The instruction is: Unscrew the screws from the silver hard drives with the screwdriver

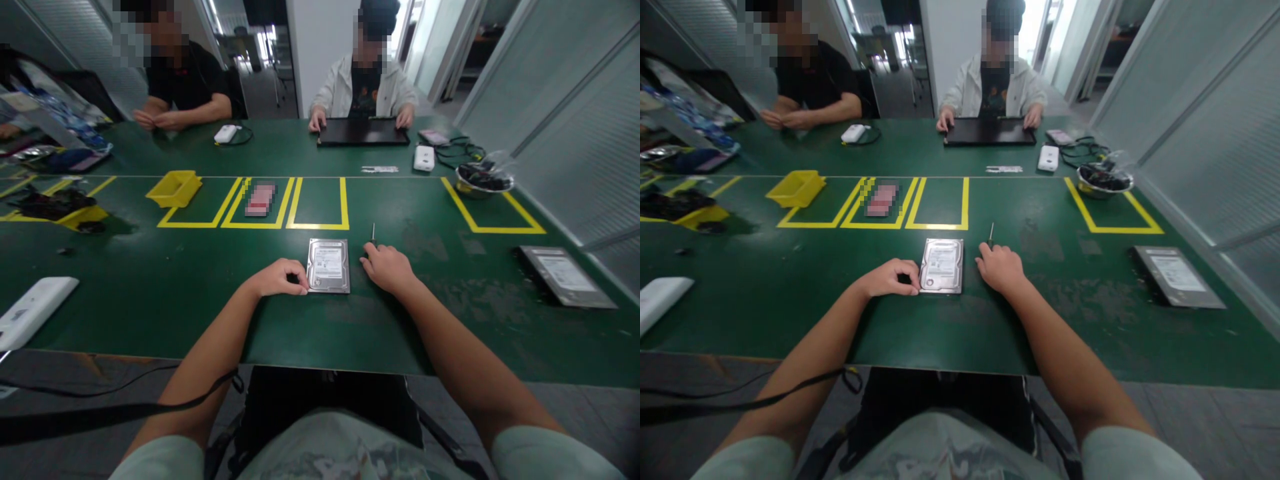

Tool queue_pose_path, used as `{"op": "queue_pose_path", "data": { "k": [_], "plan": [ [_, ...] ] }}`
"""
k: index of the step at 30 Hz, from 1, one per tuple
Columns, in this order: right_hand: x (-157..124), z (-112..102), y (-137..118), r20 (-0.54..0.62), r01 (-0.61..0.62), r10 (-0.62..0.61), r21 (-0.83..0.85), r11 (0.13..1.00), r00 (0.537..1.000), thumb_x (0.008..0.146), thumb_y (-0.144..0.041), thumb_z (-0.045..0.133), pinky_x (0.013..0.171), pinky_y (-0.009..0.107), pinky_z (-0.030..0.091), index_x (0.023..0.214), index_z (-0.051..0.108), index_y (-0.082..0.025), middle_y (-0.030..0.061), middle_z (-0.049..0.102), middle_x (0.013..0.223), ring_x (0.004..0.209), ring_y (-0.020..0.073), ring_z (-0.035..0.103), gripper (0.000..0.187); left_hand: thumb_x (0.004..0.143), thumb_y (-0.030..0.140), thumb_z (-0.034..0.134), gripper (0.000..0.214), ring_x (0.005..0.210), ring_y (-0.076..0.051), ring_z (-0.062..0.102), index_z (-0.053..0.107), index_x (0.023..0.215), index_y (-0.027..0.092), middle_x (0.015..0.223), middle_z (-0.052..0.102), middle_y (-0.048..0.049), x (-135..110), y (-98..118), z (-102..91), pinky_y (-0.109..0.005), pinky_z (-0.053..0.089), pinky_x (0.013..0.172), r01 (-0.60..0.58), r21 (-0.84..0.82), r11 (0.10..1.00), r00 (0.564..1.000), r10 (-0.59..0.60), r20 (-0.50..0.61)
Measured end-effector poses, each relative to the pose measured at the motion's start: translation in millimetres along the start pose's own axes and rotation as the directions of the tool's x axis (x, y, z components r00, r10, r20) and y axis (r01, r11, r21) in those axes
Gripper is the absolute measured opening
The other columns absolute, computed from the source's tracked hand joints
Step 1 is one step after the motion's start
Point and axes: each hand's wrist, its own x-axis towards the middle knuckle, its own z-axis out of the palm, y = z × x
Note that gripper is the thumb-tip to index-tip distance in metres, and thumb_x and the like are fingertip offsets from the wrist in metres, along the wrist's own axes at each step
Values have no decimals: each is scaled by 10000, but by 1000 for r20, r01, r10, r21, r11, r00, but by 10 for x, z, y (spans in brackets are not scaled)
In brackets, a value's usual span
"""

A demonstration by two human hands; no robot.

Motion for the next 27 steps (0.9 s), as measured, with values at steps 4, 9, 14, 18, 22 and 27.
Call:
{"op": "queue_pose_path", "data": {
  "k": [4, 9, 14, 18, 22, 27],
  "plan": [
    [10, -18, 2, -5, -5, 5, 15, 1000, 1000, 1000, -459, 320, 790, 345, 437, 1208, 521, -214, 131, 665, 1090, 998, 282, 607, 379, 758, 264, 781, 131, 826, -152, 642, 747, 817, 153, 848, 677, -44, -4, 16, 0, -263, 493, 794, 8, 1, 1000, 1000, -8, -6],
    [19, -26, 15, -17, -3, 4, 36, 999, 1000, 998, -466, 336, 790, 333, 426, 1194, 524, -218, 117, 675, 1074, 979, 264, 609, 368, 764, 265, 774, 126, 838, -155, 635, 739, 822, 159, 852, 677, -39, -7, 62, -3, -271, 488, 807, 10, 7, 1000, 1000, -10, -7],
    [27, 1, 27, -35, 4, -3, 44, 999, 999, 996, -475, 341, 790, 329, 419, 1181, 531, -224, 106, 678, 1062, 977, 262, 608, 365, 767, 258, 769, 118, 849, -157, 630, 738, 832, 165, 847, 682, -34, -5, 63, -14, -269, 482, 812, 0, 14, 1000, 1000, 0, 7],
    [27, 14, 30, -46, 4, -1, 51, 999, 999, 994, -471, 349, 789, 328, 416, 1190, 531, -227, 104, 678, 1061, 975, 261, 609, 362, 763, 250, 769, 128, 850, -155, 633, 738, 856, 168, 864, 680, -33, -8, 48, -22, -273, 486, 819, -9, 16, 1000, 1000, 9, 16],
    [26, 16, 25, -50, 1, 2, 60, 998, 999, 992, -477, 348, 782, 327, 412, 1184, 536, -226, 105, 677, 1053, 965, 259, 608, 367, 763, 244, 768, 125, 839, -152, 635, 737, 855, 166, 854, 676, -32, -12, 39, -20, -273, 488, 815, -7, 4, 1000, 1000, 7, 17],
    [35, 14, 21, -60, -2, 7, 80, 997, 998, 986, -467, 369, 773, 318, 407, 1180, 540, -225, 105, 676, 1042, 954, 251, 607, 354, 763, 237, 768, 128, 844, -152, 635, 738, 865, 166, 862, 675, -33, -12, 17, -18, -275, 488, 814, -17, 2, 1000, 1000, 16, 16]
  ]
}}
